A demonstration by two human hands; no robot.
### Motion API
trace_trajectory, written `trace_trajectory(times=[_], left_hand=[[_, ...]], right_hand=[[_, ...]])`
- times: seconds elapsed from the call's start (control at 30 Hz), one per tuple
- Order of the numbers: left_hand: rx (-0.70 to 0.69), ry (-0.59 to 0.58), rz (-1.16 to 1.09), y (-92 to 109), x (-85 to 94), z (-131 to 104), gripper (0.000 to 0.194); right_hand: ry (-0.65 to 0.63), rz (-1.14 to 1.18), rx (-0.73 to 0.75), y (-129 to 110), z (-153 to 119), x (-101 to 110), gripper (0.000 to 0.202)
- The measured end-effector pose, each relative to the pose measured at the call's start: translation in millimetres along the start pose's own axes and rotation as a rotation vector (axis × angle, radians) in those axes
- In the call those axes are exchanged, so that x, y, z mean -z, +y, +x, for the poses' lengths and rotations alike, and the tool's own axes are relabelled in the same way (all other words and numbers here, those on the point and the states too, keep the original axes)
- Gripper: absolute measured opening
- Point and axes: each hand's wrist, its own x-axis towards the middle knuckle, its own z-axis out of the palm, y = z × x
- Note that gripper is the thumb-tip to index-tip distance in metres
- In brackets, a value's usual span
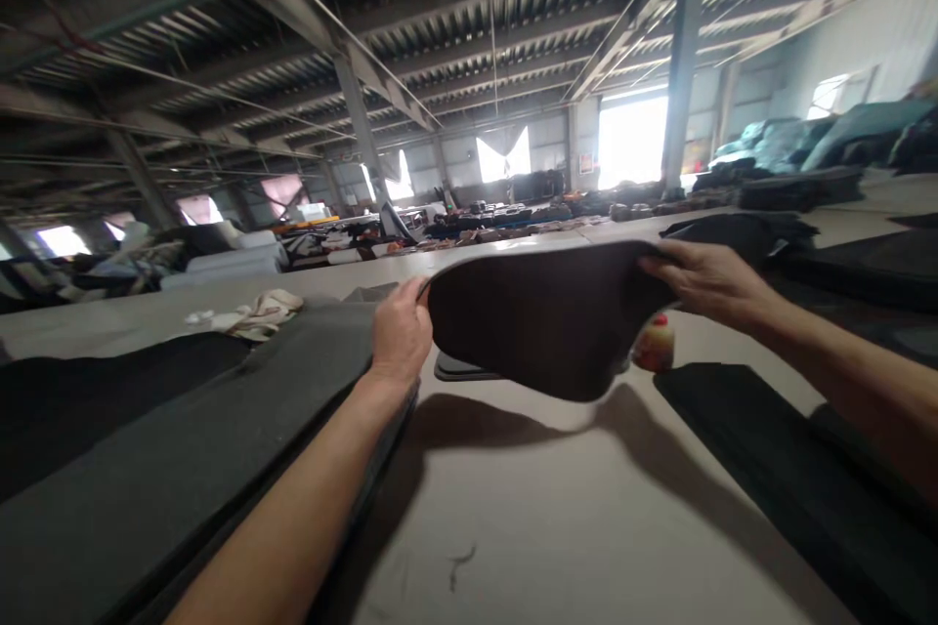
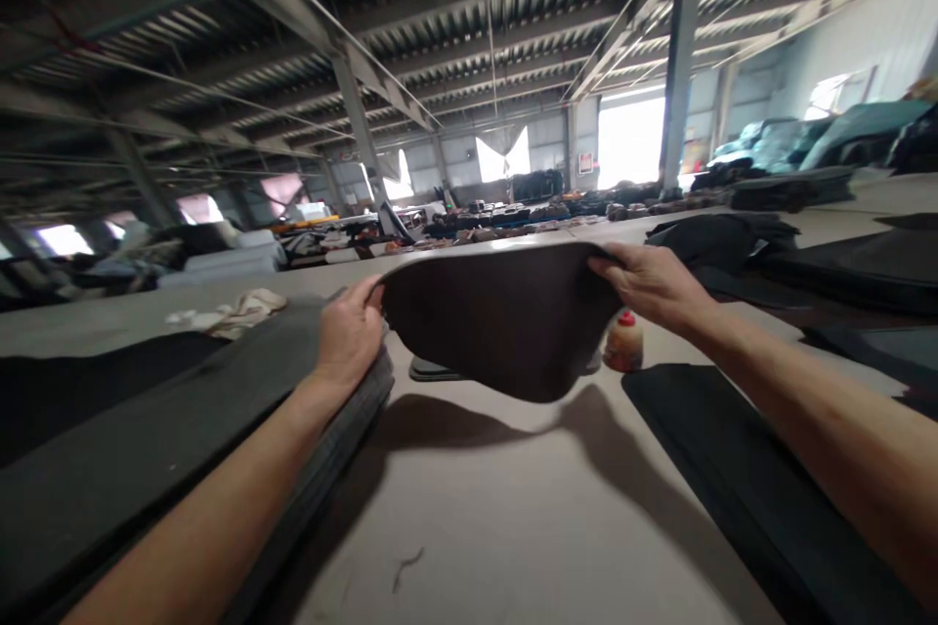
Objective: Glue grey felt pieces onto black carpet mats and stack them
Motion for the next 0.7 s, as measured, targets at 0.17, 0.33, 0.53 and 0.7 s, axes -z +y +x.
trace_trajectory(times=[0.17,0.33,0.53,0.7], left_hand=[[-0.133,0.188,-0.011,-17.6,-39.5,46.0,0.044],[-0.2,-0.061,0.057,-41.7,-113.5,17.2,0.049],[-0.047,-0.422,0.213,-81.1,-180.8,-53.0,0.03],[0.055,-0.576,0.26,-104.1,-185.5,-71.0,0.033]], right_hand=[[0.372,-0.075,0.017,2.2,39.0,-21.3,0.048],[0.296,-0.069,0.161,40.7,18.3,-93.2,0.039],[-0.315,-0.281,0.18,93.2,-44.6,-190.3,0.05],[-0.399,-0.34,0.143,104.5,-68.3,-208.3,0.053]])
